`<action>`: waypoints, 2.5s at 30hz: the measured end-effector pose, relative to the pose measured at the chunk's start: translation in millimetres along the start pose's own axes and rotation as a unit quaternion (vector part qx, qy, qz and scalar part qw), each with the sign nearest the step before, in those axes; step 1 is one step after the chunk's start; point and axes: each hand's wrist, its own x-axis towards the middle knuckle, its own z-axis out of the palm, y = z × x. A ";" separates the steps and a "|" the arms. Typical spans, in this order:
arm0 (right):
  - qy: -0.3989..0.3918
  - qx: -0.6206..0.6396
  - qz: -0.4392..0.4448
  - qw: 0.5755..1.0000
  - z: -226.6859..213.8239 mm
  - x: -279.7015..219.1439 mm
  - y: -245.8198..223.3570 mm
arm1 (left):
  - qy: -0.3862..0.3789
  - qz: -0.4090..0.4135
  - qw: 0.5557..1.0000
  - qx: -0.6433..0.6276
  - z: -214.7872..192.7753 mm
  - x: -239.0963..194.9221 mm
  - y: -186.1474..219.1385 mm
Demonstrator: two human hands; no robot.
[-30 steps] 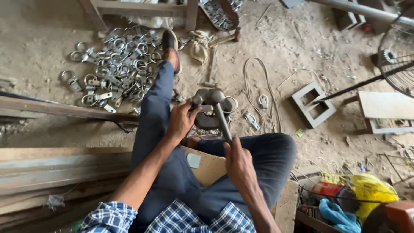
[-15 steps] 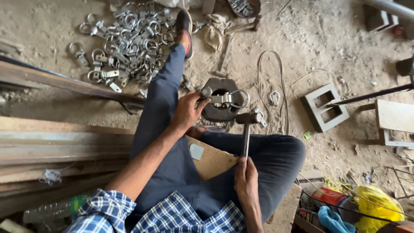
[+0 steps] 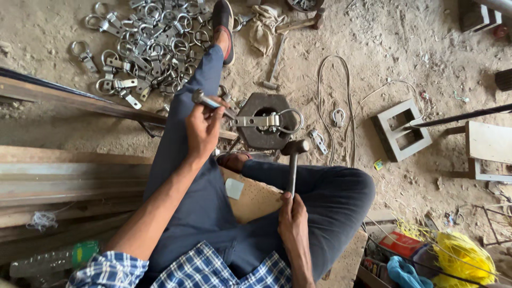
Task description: The person holds metal components against a central block and strikes them with a hammer, then uses a thin metal rod to strike specific parts of the assembly before placing components aside.
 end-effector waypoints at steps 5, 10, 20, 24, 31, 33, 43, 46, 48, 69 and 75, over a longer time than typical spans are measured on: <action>-0.008 0.006 0.005 1.000 1.1 5.6 0.6 | 0.003 -0.019 0.999 -0.035 -7.7 -7.3 0.6; -0.009 0.006 0.014 1.000 0.4 7.9 -1.9 | -0.003 -0.079 0.995 0.054 -6.5 -20.0 9.8; -0.021 0.017 -0.003 1.000 0.2 14.4 12.3 | -0.047 -0.101 0.994 -0.023 -0.7 -21.1 -12.0; -0.016 0.017 -0.004 1.000 2.5 14.1 12.4 | -0.051 -0.119 0.991 -0.016 0.7 -18.6 -15.6; -0.017 0.023 0.005 1.000 1.4 7.1 4.0 | -0.064 -0.111 0.989 0.070 3.8 -22.4 -11.6; -0.018 0.024 0.003 1.000 1.7 5.4 2.6 | -0.058 -0.092 0.993 0.032 3.1 -21.9 -13.2; -0.021 0.008 0.001 1.000 -0.2 6.9 2.2 | -0.081 -0.045 0.996 0.014 13.8 -24.1 7.1; -0.021 0.001 0.005 1.000 -0.8 7.1 2.3 | -0.082 -0.080 0.991 0.073 25.5 -29.2 12.1; -0.022 0.005 0.008 1.000 -0.5 6.4 2.5 | -0.077 -0.083 0.992 0.054 28.5 -29.9 12.0; -0.019 0.000 -0.006 1.000 -2.6 -1.0 -5.4 | -0.127 0.096 0.969 0.188 27.0 -10.1 38.4; -0.006 -0.002 -0.025 1.000 -3.2 -7.1 -8.9 | -0.158 0.086 0.951 0.250 35.4 -4.7 36.7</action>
